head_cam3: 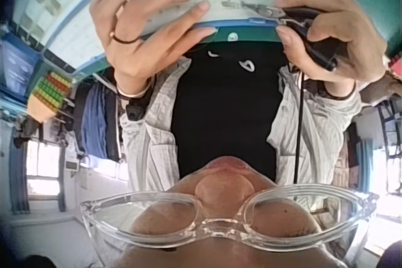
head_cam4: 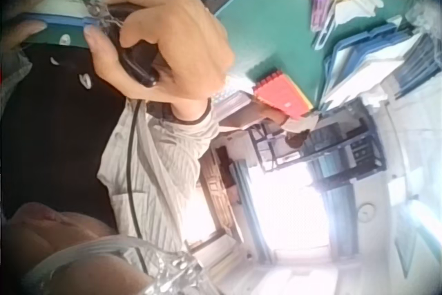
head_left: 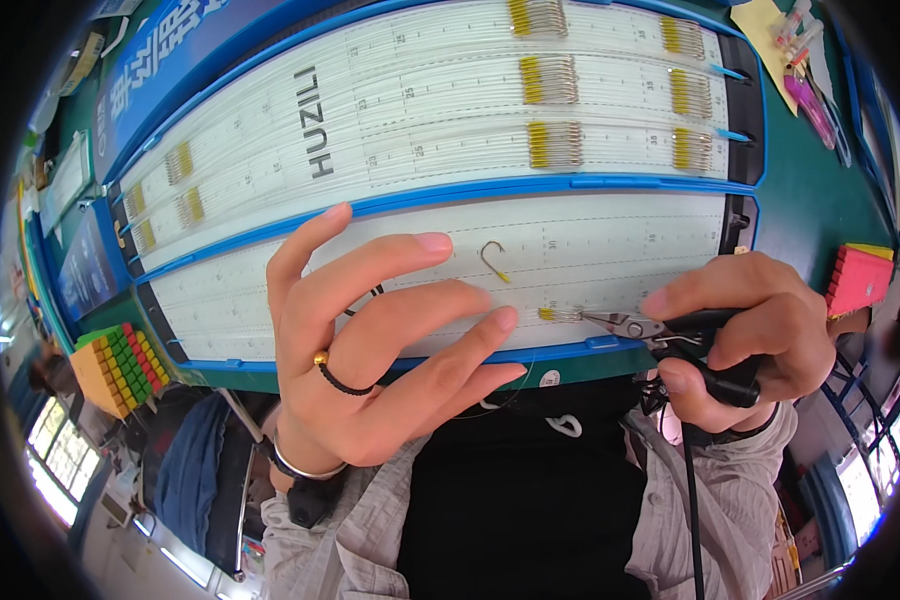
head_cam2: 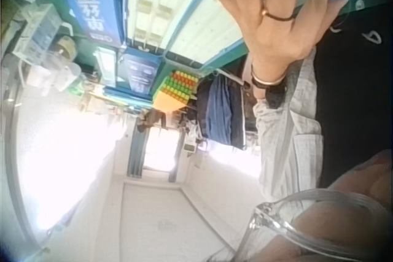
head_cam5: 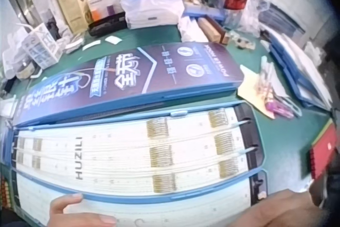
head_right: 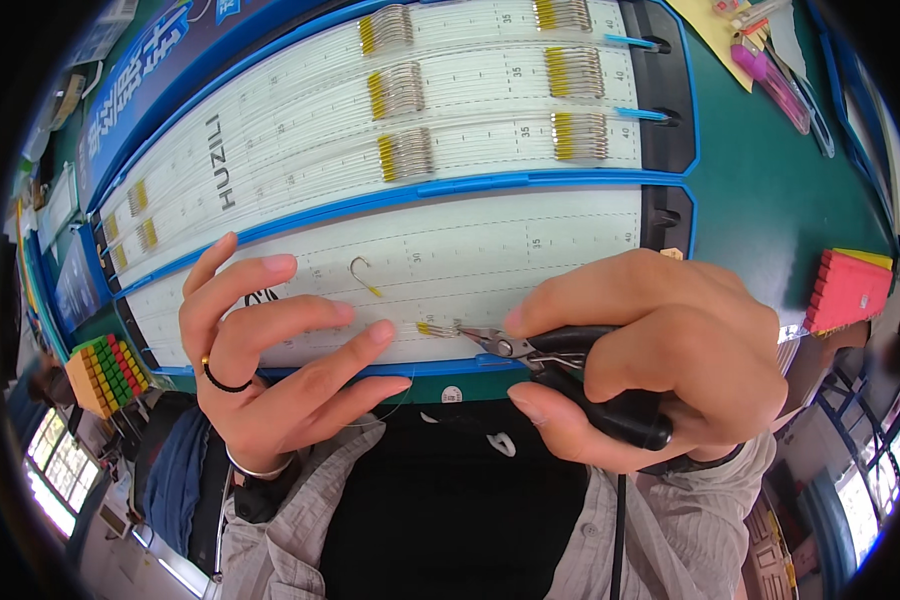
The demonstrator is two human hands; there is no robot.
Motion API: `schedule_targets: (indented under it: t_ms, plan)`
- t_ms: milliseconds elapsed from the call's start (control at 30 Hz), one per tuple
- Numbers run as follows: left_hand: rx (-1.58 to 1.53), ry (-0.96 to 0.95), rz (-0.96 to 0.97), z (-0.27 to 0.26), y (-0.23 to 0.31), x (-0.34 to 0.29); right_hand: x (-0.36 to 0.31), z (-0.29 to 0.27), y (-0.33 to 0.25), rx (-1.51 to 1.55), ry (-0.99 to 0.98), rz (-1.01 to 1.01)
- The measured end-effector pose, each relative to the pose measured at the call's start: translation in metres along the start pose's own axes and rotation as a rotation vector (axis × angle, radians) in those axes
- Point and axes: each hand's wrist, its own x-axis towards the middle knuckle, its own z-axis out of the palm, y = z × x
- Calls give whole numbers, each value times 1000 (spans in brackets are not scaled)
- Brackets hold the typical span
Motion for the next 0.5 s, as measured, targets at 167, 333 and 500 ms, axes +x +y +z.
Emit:
schedule_targets:
  t_ms: [167, 333, 500]
  plan:
    - [1, -5, -21, 1, 1, -1, -5, 2, 2, 39, 51, -8]
    - [-8, 9, -30, 1, 1, -1, -3, 2, 1, 10, 21, -19]
    - [-7, 21, -17, 1, 0, -1, -1, 2, 3, -11, 19, -54]
